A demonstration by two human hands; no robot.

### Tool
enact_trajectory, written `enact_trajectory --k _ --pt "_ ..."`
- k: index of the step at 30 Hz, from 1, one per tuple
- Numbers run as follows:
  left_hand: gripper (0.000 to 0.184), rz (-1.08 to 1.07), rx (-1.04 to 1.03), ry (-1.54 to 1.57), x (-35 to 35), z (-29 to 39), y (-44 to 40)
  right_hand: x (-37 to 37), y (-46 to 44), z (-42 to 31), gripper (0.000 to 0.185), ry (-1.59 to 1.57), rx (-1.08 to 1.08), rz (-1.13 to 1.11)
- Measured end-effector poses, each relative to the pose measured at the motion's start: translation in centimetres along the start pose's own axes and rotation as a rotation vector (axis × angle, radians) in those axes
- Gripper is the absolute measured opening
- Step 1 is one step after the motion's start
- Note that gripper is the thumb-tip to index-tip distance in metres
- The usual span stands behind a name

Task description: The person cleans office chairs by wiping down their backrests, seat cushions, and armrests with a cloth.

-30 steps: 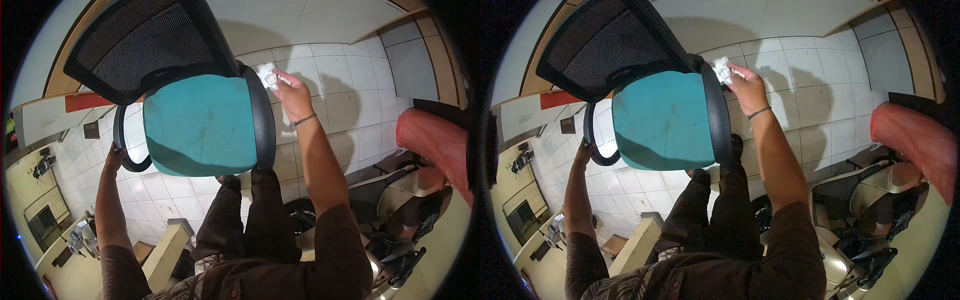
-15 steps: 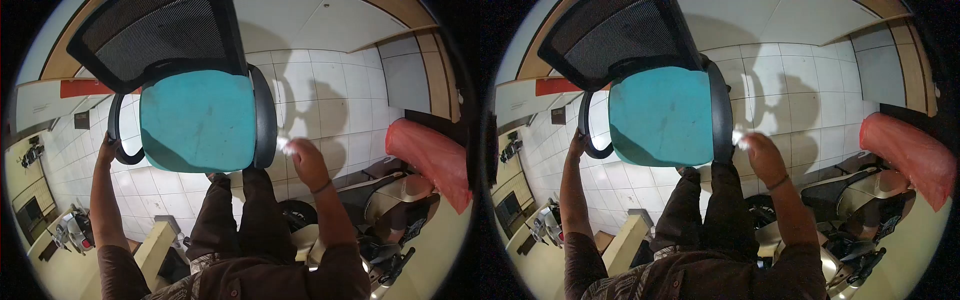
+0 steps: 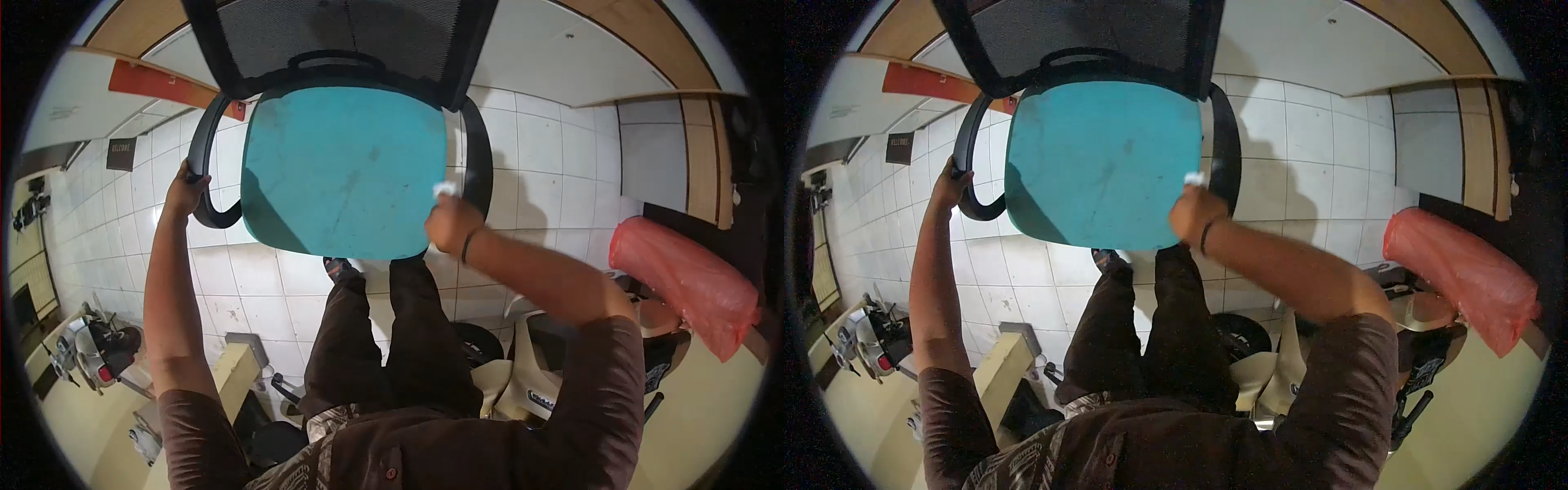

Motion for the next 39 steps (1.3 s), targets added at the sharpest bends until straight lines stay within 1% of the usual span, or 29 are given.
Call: enact_trajectory --k 1,3,4,5,6,8,9,11,12,13,15,17,19,20,21,23,24,26,27,29,30,31,32,33,34,36,37,38,39 --pt "0.069 -0.009 -0.051 0.099 -0.2 -1.9 -1.3 1.8 -0.9 3.0 0.013 -0.151 -0.273 -0.021" --pt "0.067 -0.031 -0.023 0.07 -0.1 -1.2 -1.4 0.8 -6.3 7.2 0.019 -0.064 -0.178 0.097" --pt "0.064 -0.067 0.001 0.026 -0.4 -0.6 -0.6 4.1 -5.8 7.8 0.024 -0.199 -0.301 0.072" --pt "0.061 -0.007 0.035 0.001 -0.1 0.2 0.4 7.3 -5.1 8.1 0.03 -0.338 -0.427 0.045" --pt "0.061 -0.008 0.044 0.003 -0.1 -0.6 0.2 7.2 -7.3 8.6 0.03 0.066 -0.334 0.115" --pt "0.062 -0.017 -0.027 0.09 -0.4 -1.3 -0.8 11.0 -7.1 9.5 0.029 -0.104 -0.423 0.259" --pt "0.064 -0.015 -0.021 0.053 -0.4 -0.9 -0.5 10.8 -7.1 9.4 0.029 -0.1 -0.415 0.257" --pt "0.064 0.02 -0.034 0.029 -0.3 0.3 0.4 8.9 -7.6 7.5 0.029 0.249 -0.182 0.133" --pt "0.063 0.055 -0.057 0.002 0.0 0.6 0.7 7.6 -7.1 8.0 0.027 -0.013 -0.373 0.144" --pt "0.062 0.022 -0.048 -0.023 -0.3 -0.8 -0.4 5.4 -6.2 7.9 0.025 -0.277 -0.562 0.149" --pt "0.063 0.023 -0.028 0.004 -0.5 -0.3 0.3 0.1 -5.6 3.2 0.025 0.075 -0.257 -0.318" --pt "0.064 0.034 -0.013 0.028 -0.5 0.8 1.2 -2.7 -3.3 -2.2 0.023 0.16 0.064 -0.434" --pt "0.068 0.022 -0.01 0.015 -0.2 1.6 1.8 -6.8 -2.8 -5.0 0.022 0.164 0.136 -0.484" --pt "0.068 0.029 -0.01 0.017 -0.1 1.5 1.7 -9.1 -3.8 -4.8 0.022 0.17 0.138 -0.479" --pt "0.069 0.054 -0.02 0.0 0.0 1.1 1.5 -8.8 -4.4 -5.4 0.022 0.22 0.191 -0.393" --pt "0.073 0.058 -0.027 0.01 -0.2 0.3 1.1 -8.6 -5.0 -4.2 0.019 0.224 0.107 -0.303" --pt "0.073 0.057 -0.029 0.009 0.1 0.2 1.0 -8.8 -5.7 -4.2 0.019 0.223 0.106 -0.302" --pt "0.077 0.0 0.014 0.003 -0.3 -0.1 0.7 -10.3 -5.9 -3.4 0.018 -0.01 -0.021 -0.444" --pt "0.077 -0.001 0.005 0.007 -0.3 0.2 0.9 -9.5 -5.9 -3.6 0.018 -0.009 -0.03 -0.44" --pt "0.079 0.054 -0.037 -0.005 0.2 1.4 1.6 -8.0 -3.3 -6.8 0.02 0.362 0.475 -0.736" --pt "0.079 0.044 -0.056 0.052 0.1 0.2 0.6 -6.3 -2.2 -5.7 0.02 0.361 0.458 -0.732" --pt "0.08 0.012 -0.018 0.072 0.2 -0.4 0.2 -2.3 -2.1 -4.9 0.021 -0.01 0.344 -0.435" --pt "0.08 -0.019 0.016 0.091 0.0 -0.5 -0.2 1.7 -1.7 -2.6 0.023 -0.366 0.22 -0.121" --pt "0.082 -0.132 0.062 0.152 -0.2 0.4 0.0 3.8 -0.7 0.4 0.022 -0.398 0.122 0.052" --pt "0.083 -0.087 0.03 0.186 -0.1 -0.3 -1.0 6.0 0.3 3.4 0.021 -0.426 0.024 0.229" --pt "0.083 -0.118 0.044 0.118 0.1 -0.9 -2.4 9.5 2.3 8.5 0.025 -0.64 -0.154 0.565" --pt "0.083 -0.119 0.026 0.11 0.5 -1.3 -3.6 7.5 2.4 10.6 0.023 -0.383 -0.172 0.743" --pt "0.084 -0.137 0.025 0.098 0.5 -2.6 -5.3 5.9 2.3 11.0 0.023 -0.388 -0.187 0.759" --pt "0.085 -0.155 0.025 0.083 0.3 -2.8 -6.7 5.0 2.5 10.5 0.022 -0.443 -0.14 0.809"
Point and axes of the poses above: each hand's wrist, its own y-axis away from the middle knuckle, its own x-axis out of the back of the hand, z = x × y, the point moved 8 cm from there along -y, towards the middle knuckle, and after that the axes turned 9 degrees about y, right-handed, at the moved point
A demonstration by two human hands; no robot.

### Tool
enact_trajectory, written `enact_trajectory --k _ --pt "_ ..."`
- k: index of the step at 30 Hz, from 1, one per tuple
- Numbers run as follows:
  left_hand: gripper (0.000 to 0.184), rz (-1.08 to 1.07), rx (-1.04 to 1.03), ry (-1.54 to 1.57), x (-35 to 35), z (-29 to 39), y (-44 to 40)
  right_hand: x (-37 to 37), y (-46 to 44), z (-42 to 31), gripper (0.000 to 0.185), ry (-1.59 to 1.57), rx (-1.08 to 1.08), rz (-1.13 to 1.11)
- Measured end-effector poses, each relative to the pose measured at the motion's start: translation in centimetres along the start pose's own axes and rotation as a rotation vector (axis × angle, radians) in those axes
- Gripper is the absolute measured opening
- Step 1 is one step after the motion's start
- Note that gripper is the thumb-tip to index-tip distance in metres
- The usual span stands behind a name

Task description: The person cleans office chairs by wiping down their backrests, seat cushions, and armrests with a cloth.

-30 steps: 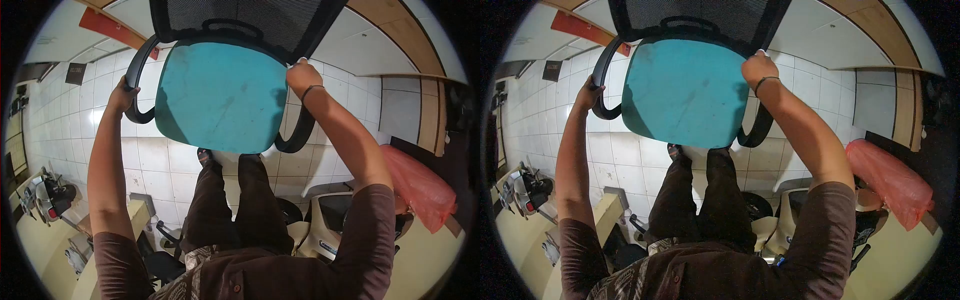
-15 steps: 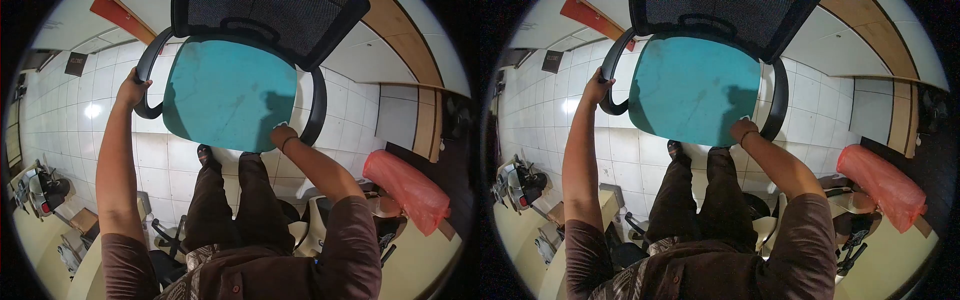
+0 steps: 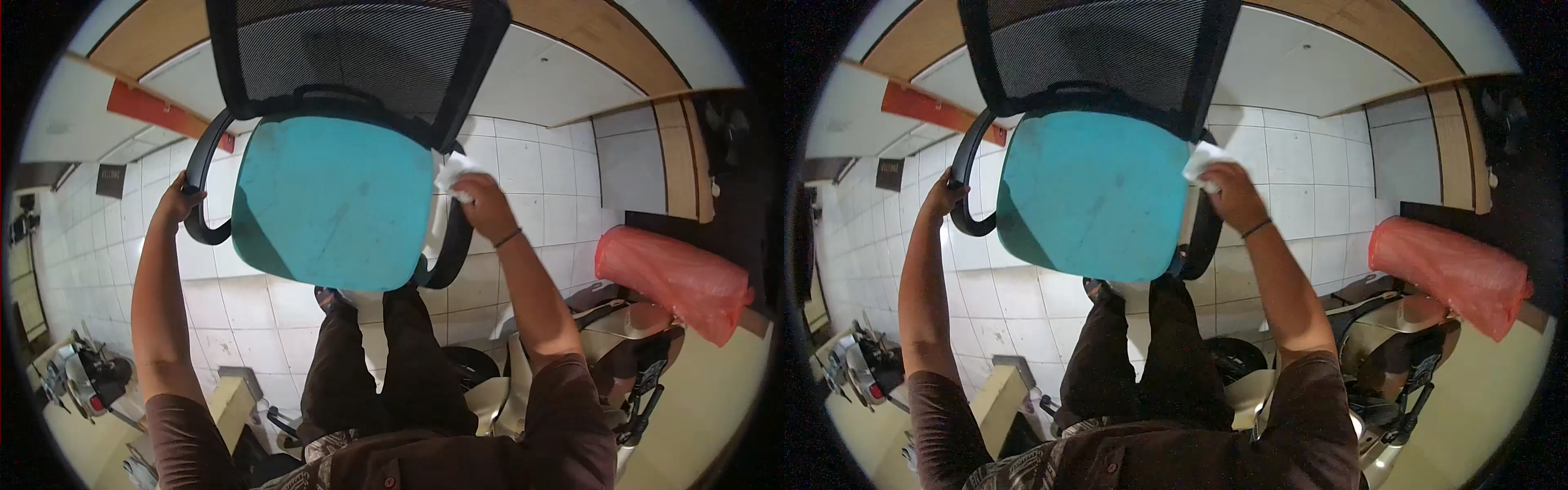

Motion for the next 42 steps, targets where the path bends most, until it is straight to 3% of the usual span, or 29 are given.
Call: enact_trajectory --k 1,3,4,5,7,8,9,11,13,15,16,18,19,21,23,24,27,29,30,31,32,34,37,39,41,42 --pt "0.085 -0.005 -0.014 -0.017 -0.2 0.9 -0.6 -0.2 0.7 -0.4 0.021 -0.074 0.026 0.036" --pt "0.084 0.166 -0.063 -0.345 0.8 3.4 -0.8 -0.9 2.1 -1.0 0.017 -0.158 -0.017 -0.037" --pt "0.082 0.369 0.02 -0.468 0.1 6.8 2.0 -1.2 3.1 -1.6 0.018 -0.232 0.011 -0.009" --pt "0.08 0.616 -0.034 -0.65 -1.5 10.0 5.2 -1.6 4.0 -2.1 0.018 -0.302 0.042 0.024" --pt "0.078 0.708 -0.203 -0.593 -6.6 13.4 7.4 -2.1 6.1 -3.3 0.02 -0.378 0.012 0.067" --pt "0.077 0.7 -0.337 -0.705 -9.4 13.8 7.3 -2.5 7.0 -4.0 0.022 -0.405 -0.034 0.075" --pt "0.075 0.611 -0.467 -0.627 -12.9 16.2 9.2 -3.4 8.0 -4.8 0.021 -0.409 -0.088 0.04" --pt "0.064 0.472 -0.774 -0.276 -18.0 22.9 15.1 -4.4 9.5 -7.1 0.021 -0.461 -0.081 0.017" --pt "0.058 0.372 -0.7 -0.003 -20.8 28.1 20.0 -5.1 10.7 -9.7 0.024 -0.559 -0.069 -0.069" --pt "0.063 0.273 -0.709 0.293 -21.8 31.0 22.8 -6.5 12.2 -12.0 0.027 -0.674 0.028 -0.093" --pt "0.063 0.255 -0.713 0.277 -22.4 32.9 24.2 -7.2 13.1 -12.1 0.026 -0.797 -0.046 -0.161" --pt "0.071 0.118 -0.924 0.467 -23.1 37.4 28.0 -7.4 14.6 -11.3 0.024 -1.062 -0.208 -0.194" --pt "0.071 0.106 -0.927 0.452 -23.5 38.6 29.3 -7.9 15.5 -9.9 0.02 -1.114 -0.273 -0.07" --pt "0.078 0.09 -1.0 0.082 -25.0 40.5 31.9 -11.9 18.5 -6.8 0.018 -1.142 -0.709 -0.196" --pt "0.08 0.058 -0.991 -0.006 -25.0 39.7 33.3 -13.4 19.3 -3.8 0.02 -1.044 -0.889 -0.023" --pt "0.079 -0.002 -0.995 -0.007 -24.8 39.0 33.9 -15.6 19.1 -3.3 0.02 -1.058 -0.9 -0.017" --pt "0.067 -0.147 -1.025 -0.071 -23.9 36.7 35.5 -22.4 20.1 -1.3 0.023 -0.892 -0.941 0.281" --pt "0.053 -0.202 -1.085 -0.045 -23.3 35.4 36.4 -28.5 21.6 -2.1 0.022 -1.439 -1.414 0.102" --pt "0.053 -0.207 -1.08 -0.057 -22.8 34.9 36.5 -30.4 21.8 -3.1 0.02 -1.759 -1.468 0.301" --pt "0.047 -0.272 -1.104 -0.063 -22.6 34.6 36.9 -29.2 21.6 -4.2 0.02 -1.771 -1.477 0.299" --pt "0.043 -0.337 -1.126 -0.068 -22.5 34.3 37.4 -25.8 20.4 -5.7 0.02 -1.696 -1.389 0.152" --pt "0.041 -0.327 -1.102 -0.064 -21.6 33.3 37.9 -23.7 19.1 -9.4 0.026 -1.358 -1.086 -0.141" --pt "0.04 -0.3 -1.1 -0.052 -20.5 32.4 38.4 -24.6 17.4 -20.1 0.026 -1.656 -0.66 -0.403" --pt "0.042 -0.29 -1.08 -0.052 -19.7 31.6 38.6 -15.0 13.9 -19.6 0.025 -1.198 -0.409 -0.386" --pt "0.047 -0.291 -1.079 -0.095 -18.6 30.7 39.6 -19.0 13.1 -18.0 0.027 -1.02 -0.457 -0.158" --pt "0.051 -0.298 -1.064 -0.068 -18.0 30.2 39.9 -18.9 12.8 -14.6 0.027 -0.939 -0.642 -0.06"
Point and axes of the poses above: each hand's wrist, its own y-axis away from the middle knuckle, its own x-axis out of the back of the hand, z = x × y, the point moved 8 cm from there along -y, towards the middle knuckle, and after that the axes turned 9 degrees about y, right-handed, at the moved point
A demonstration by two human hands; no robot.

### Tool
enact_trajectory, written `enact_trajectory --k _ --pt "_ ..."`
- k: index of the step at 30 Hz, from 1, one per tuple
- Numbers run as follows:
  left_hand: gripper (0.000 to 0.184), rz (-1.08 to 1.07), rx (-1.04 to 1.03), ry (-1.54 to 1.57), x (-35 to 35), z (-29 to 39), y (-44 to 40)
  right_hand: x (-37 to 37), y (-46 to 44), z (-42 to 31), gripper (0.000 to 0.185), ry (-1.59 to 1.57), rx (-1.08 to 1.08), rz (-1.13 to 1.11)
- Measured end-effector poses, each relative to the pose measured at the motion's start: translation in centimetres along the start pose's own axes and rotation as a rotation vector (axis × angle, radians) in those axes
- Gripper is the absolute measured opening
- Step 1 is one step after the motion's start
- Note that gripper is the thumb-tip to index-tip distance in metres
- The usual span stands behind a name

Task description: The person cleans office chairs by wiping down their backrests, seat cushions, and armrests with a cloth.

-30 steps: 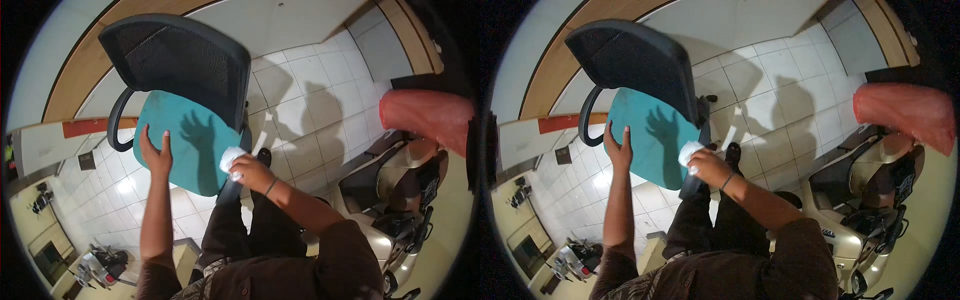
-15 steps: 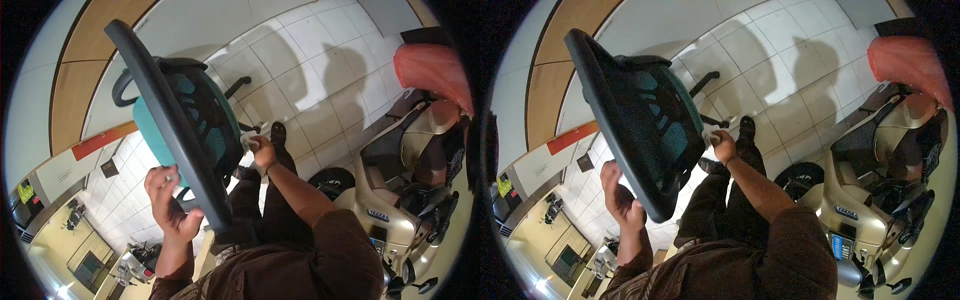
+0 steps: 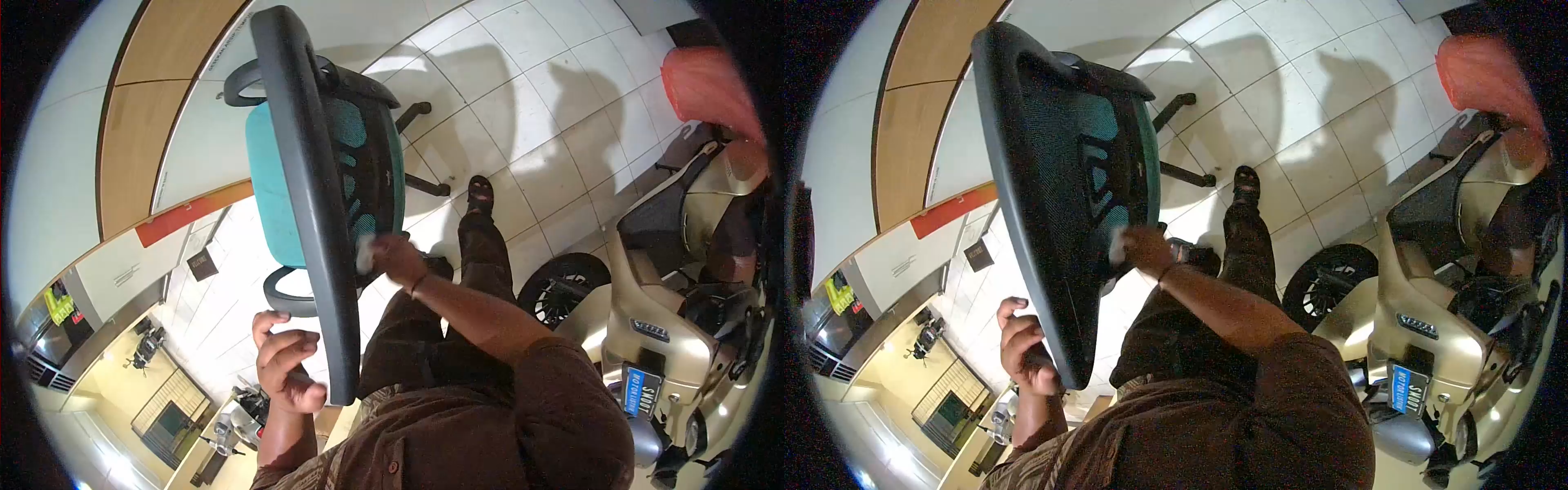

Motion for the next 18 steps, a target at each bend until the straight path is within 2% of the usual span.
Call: enact_trajectory --k 2,3,5,6,8,9,11,12,13,14,15,17,18 --pt "0.063 0.039 0.013 0.05 0.7 0.1 1.3 5.6 -2.6 2.0 0.03 0.009 -0.232 0.364" --pt "0.063 0.038 0.012 0.043 0.9 0.1 1.9 8.4 -3.8 2.9 0.027 -0.101 -0.096 0.61" --pt "0.066 0.051 -0.063 0.068 1.6 0.8 2.9 12.2 -5.8 3.6 0.027 -0.057 -0.018 0.836" --pt "0.057 0.065 -0.072 0.054 1.8 0.9 3.4 11.8 -5.8 3.5 0.027 -0.063 -0.01 0.843" --pt "0.051 0.037 -0.097 -0.002 2.1 1.1 3.9 8.9 -6.2 0.7 0.028 0.187 0.268 0.643" --pt "0.046 0.009 -0.107 -0.052 2.2 1.2 4.2 7.2 -5.1 0.6 0.028 0.055 0.309 0.642" --pt "0.037 0.018 -0.116 -0.092 2.9 1.3 4.4 -0.6 -3.0 2.6 0.029 0.364 0.358 0.257" --pt "0.037 0.007 -0.109 -0.098 3.1 1.2 4.6 -2.9 -0.2 1.3 0.029 0.406 0.494 0.137" --pt "0.037 -0.002 -0.104 -0.1 3.3 1.0 4.7 -6.3 1.6 2.8 0.026 0.273 0.252 -0.446" --pt "0.037 0.0 -0.124 -0.09 3.5 1.2 4.8 -7.9 2.4 4.0 0.025 0.362 0.291 -0.469" --pt "0.035 -0.014 -0.141 -0.115 3.5 1.3 4.8 -5.2 2.4 1.5 0.025 0.406 0.338 -0.235" --pt "0.034 -0.022 -0.156 -0.14 3.6 1.3 5.2 0.7 0.3 0.3 0.024 0.033 0.074 0.075" --pt "0.033 -0.025 -0.154 -0.11 3.5 1.2 5.3 4.1 -0.6 -1.5 0.025 0.08 0.037 0.291"
Point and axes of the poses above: each hand's wrist, its own y-axis away from the middle knuckle, its own x-axis out of the back of the hand, z = x × y, the point moved 8 cm from there along -y, towards the middle knuckle, and after that the axes turned 9 degrees about y, right-handed, at the moved point
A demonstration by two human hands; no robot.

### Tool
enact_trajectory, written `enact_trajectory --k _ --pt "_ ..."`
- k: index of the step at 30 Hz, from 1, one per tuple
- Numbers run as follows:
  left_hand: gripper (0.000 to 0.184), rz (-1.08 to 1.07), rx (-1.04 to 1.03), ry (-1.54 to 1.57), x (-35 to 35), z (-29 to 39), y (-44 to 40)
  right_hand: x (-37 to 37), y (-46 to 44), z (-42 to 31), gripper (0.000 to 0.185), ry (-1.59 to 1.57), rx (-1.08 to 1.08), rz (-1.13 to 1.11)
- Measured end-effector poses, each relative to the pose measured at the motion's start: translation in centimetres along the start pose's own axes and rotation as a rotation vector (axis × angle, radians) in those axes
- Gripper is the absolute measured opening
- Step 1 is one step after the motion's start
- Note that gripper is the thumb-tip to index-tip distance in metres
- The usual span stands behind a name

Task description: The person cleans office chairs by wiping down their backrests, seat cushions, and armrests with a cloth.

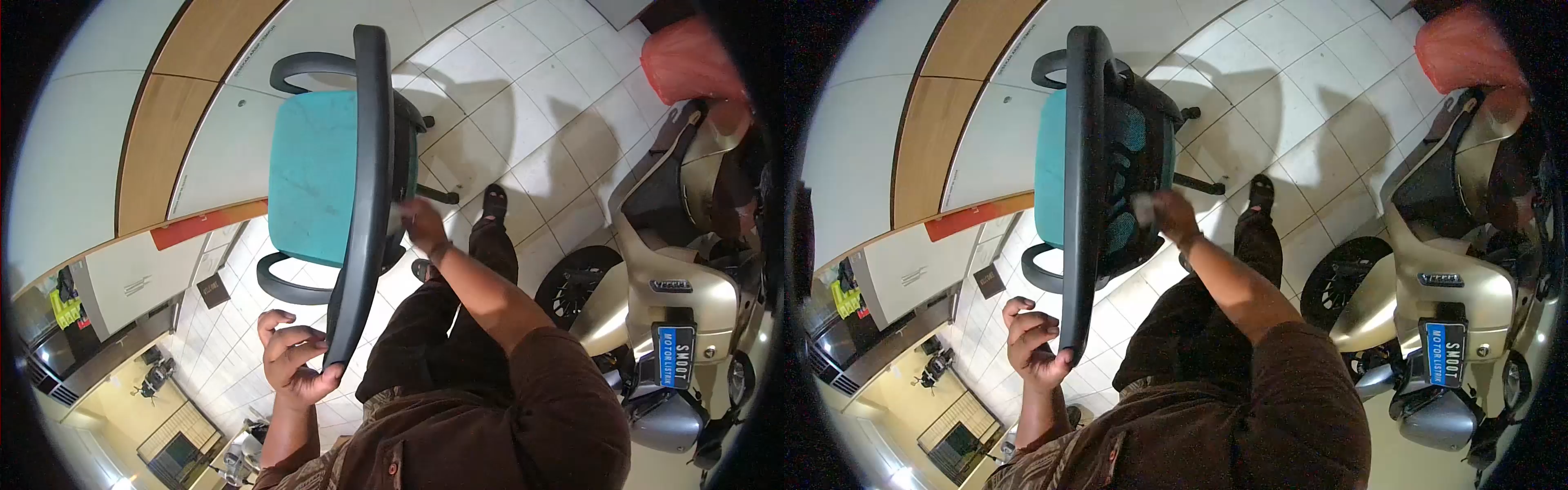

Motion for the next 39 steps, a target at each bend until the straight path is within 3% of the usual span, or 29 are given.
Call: enact_trajectory --k 1,2,5,6,8,9,12,13,14,15,16,17,18,19,21,25,28,29,31,33,35,39 --pt "0.031 -0.001 0.001 0.03 -0.1 -0.1 0.1 2.0 -2.1 -0.1 0.027 0.033 0.076 0.346" --pt "0.031 0.001 -0.004 0.031 -0.2 0.0 0.1 2.7 -3.2 1.1 0.022 -0.005 0.03 0.496" --pt "0.03 -0.006 0.012 0.05 -0.8 0.0 -0.4 1.9 -4.1 -1.1 0.015 0.122 0.103 0.534" --pt "0.031 0.019 0.055 0.087 -1.0 -0.3 -0.5 0.0 -4.0 -1.2 0.012 -0.061 0.135 0.366" --pt "0.033 0.062 0.139 0.148 -1.4 -0.6 -0.2 -6.0 -0.6 -1.1 0.016 0.101 0.286 0.011" --pt "0.033 0.065 0.129 0.151 -1.6 -0.4 -0.2 -9.7 1.2 -0.2 0.022 0.447 0.407 -0.171" --pt "0.033 0.094 0.225 0.196 -1.9 -0.5 -0.5 -11.8 3.8 2.4 0.022 0.292 0.556 -0.341" --pt "0.033 0.101 0.217 0.188 -1.9 -0.3 -0.5 -9.1 3.6 0.0 0.021 0.411 0.626 -0.41" --pt "0.032 0.095 0.183 0.176 -1.9 -0.1 -0.5 -6.4 2.1 -1.0 0.019 0.417 0.526 -0.395" --pt "0.031 0.089 0.149 0.161 -2.1 0.0 -0.7 -7.4 0.2 1.6 0.018 0.421 0.627 -0.267" --pt "0.029 0.117 0.151 0.166 -2.0 0.2 -0.8 -6.6 -0.8 0.8 0.017 0.721 0.693 -0.384" --pt "0.029 0.119 0.151 0.149 -2.0 0.2 -0.6 -4.6 -3.9 4.4 0.016 0.368 0.376 -0.007" --pt "0.03 0.121 0.165 0.16 -2.2 0.1 -0.2 0.6 -4.4 1.3 0.015 0.297 0.216 0.017" --pt "0.031 0.128 0.167 0.175 -2.5 0.0 -0.2 1.6 -5.6 0.7 0.015 0.294 0.225 0.024" --pt "0.029 0.145 0.168 0.166 -2.7 0.4 -0.2 4.6 -7.5 2.0 0.016 0.065 -0.063 0.213" --pt "0.027 0.174 0.21 0.142 -2.5 -0.1 0.3 2.5 -10.1 1.6 0.02 0.023 -0.108 0.238" --pt "0.025 0.196 0.217 0.119 -2.5 -0.3 0.5 1.2 -12.6 3.1 0.027 -0.5 -0.395 0.5" --pt "0.026 0.265 0.243 0.131 -2.4 -0.2 0.5 2.5 -13.1 1.6 0.027 -0.514 -0.389 0.505" --pt "0.026 0.246 0.257 0.142 -2.4 -0.2 0.6 4.0 -13.7 -2.5 0.027 -0.579 -0.384 0.229" --pt "0.026 0.231 0.253 0.123 -2.3 -0.1 0.5 2.3 -16.0 -1.9 0.024 -0.519 -0.371 0.176" --pt "0.027 0.222 0.253 0.108 -2.4 -0.2 0.8 1.0 -17.2 -0.8 0.025 -0.127 -0.455 0.078" --pt "0.028 0.242 0.213 0.167 -2.4 -0.2 1.0 0.3 -20.7 -0.5 0.028 0.046 -0.384 0.092"
Point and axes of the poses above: each hand's wrist, its own y-axis away from the middle knuckle, its own x-axis out of the back of the hand, z = x × y, the point moved 8 cm from there along -y, towards the middle knuckle, and after that the axes turned 9 degrees about y, right-handed, at the moved point
